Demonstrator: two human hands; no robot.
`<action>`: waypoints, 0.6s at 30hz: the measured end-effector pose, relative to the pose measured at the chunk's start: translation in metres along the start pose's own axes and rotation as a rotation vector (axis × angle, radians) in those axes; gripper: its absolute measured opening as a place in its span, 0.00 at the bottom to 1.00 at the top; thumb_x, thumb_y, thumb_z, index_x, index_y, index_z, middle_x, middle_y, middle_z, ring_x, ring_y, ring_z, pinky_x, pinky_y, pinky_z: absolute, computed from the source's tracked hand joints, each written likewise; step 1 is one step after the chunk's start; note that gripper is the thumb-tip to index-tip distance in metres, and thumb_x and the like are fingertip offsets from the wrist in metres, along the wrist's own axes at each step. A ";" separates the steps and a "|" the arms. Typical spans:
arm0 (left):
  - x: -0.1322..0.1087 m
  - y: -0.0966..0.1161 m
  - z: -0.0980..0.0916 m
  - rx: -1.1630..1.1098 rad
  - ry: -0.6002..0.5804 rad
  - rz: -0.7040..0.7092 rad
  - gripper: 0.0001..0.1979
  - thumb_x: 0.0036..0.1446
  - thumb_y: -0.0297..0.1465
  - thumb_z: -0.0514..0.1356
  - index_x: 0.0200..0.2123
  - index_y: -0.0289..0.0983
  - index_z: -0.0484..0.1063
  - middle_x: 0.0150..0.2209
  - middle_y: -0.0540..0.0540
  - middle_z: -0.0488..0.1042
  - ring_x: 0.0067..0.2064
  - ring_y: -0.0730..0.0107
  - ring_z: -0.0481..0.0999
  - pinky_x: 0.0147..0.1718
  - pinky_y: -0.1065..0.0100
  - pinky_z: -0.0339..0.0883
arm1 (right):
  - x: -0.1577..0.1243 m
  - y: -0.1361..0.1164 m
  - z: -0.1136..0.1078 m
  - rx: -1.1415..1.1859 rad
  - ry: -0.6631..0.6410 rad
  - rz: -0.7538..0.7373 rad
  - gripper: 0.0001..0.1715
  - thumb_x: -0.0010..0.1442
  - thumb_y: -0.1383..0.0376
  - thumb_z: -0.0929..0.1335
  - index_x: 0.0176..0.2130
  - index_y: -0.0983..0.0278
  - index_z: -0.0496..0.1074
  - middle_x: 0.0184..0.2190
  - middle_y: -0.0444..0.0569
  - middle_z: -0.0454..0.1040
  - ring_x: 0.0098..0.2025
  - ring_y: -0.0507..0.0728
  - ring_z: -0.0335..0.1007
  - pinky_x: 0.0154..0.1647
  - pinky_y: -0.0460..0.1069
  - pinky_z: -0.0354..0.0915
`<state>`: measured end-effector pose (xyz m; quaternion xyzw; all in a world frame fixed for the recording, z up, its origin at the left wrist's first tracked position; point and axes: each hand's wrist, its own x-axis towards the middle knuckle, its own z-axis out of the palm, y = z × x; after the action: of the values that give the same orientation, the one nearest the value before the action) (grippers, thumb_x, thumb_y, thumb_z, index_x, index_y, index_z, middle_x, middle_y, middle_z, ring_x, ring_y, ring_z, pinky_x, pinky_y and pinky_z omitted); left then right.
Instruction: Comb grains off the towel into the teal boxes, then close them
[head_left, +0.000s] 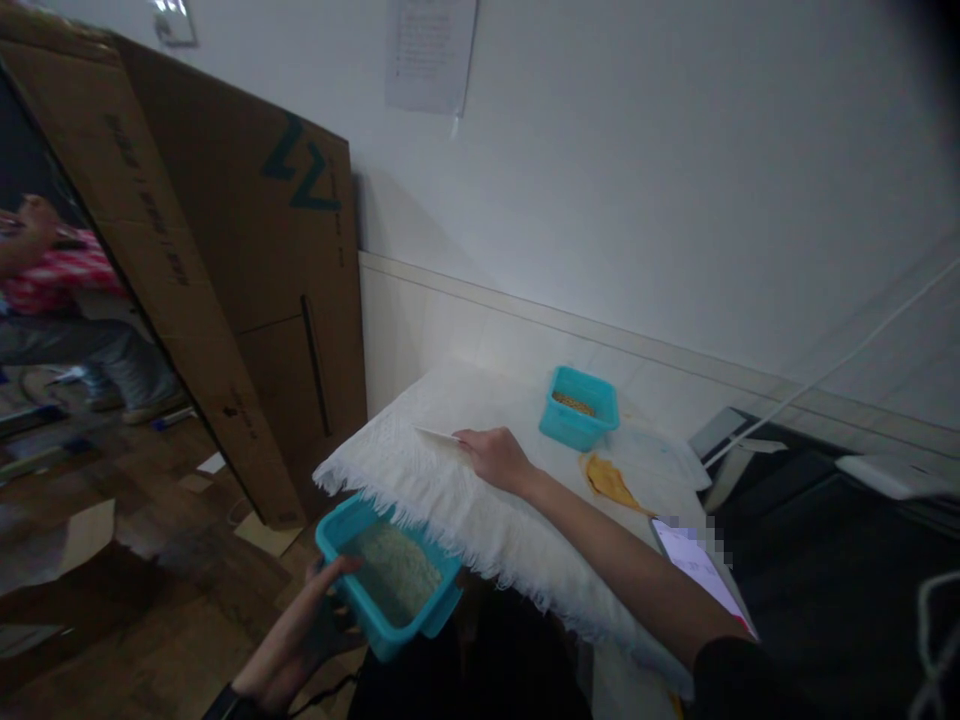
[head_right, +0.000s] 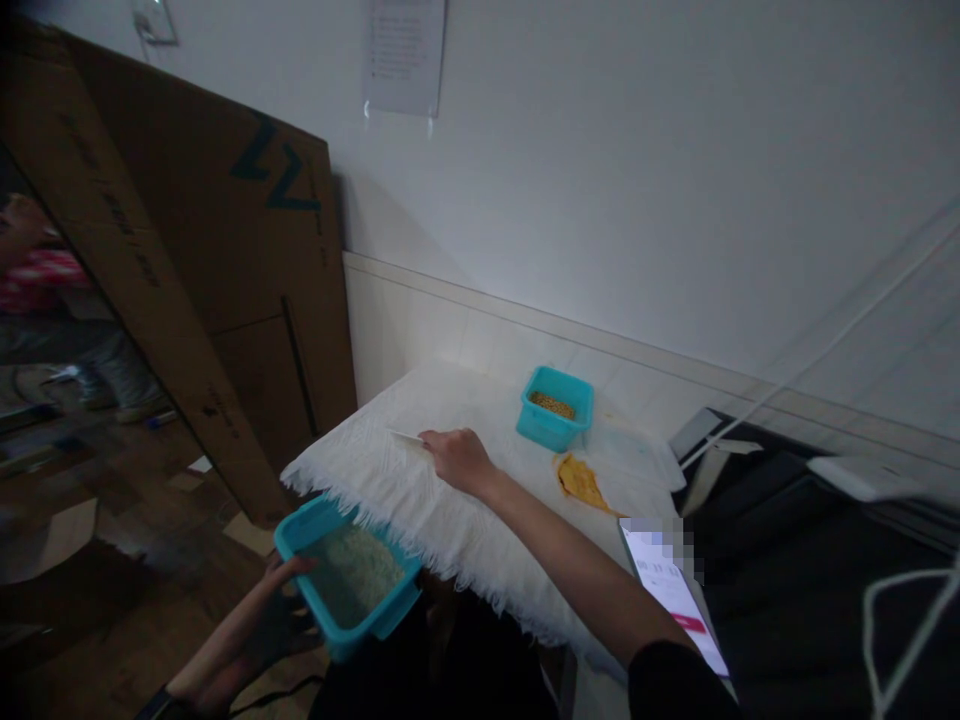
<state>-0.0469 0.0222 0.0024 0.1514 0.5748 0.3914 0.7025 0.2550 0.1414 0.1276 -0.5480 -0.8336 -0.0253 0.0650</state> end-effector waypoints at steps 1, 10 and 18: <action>0.000 0.000 0.000 0.013 0.006 0.009 0.36 0.54 0.45 0.78 0.60 0.53 0.65 0.40 0.51 0.73 0.34 0.55 0.80 0.36 0.54 0.78 | -0.003 -0.002 0.000 0.005 0.001 -0.013 0.21 0.82 0.67 0.67 0.65 0.59 0.84 0.53 0.53 0.91 0.55 0.61 0.91 0.53 0.48 0.76; -0.002 -0.003 0.006 0.063 -0.005 0.010 0.33 0.60 0.45 0.75 0.63 0.53 0.65 0.42 0.48 0.75 0.38 0.52 0.82 0.40 0.51 0.78 | -0.017 0.059 -0.019 -0.016 0.157 0.173 0.23 0.83 0.67 0.65 0.68 0.59 0.82 0.57 0.55 0.90 0.57 0.62 0.90 0.56 0.50 0.77; -0.010 -0.013 0.016 0.033 -0.063 -0.030 0.33 0.61 0.41 0.77 0.64 0.50 0.68 0.45 0.45 0.78 0.37 0.55 0.84 0.39 0.55 0.81 | -0.065 0.065 0.011 -0.040 0.099 0.239 0.23 0.80 0.70 0.67 0.66 0.59 0.84 0.54 0.54 0.91 0.54 0.61 0.91 0.51 0.49 0.78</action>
<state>-0.0274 0.0102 0.0050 0.1664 0.5609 0.3662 0.7236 0.3389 0.1087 0.1061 -0.6428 -0.7574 -0.0610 0.0977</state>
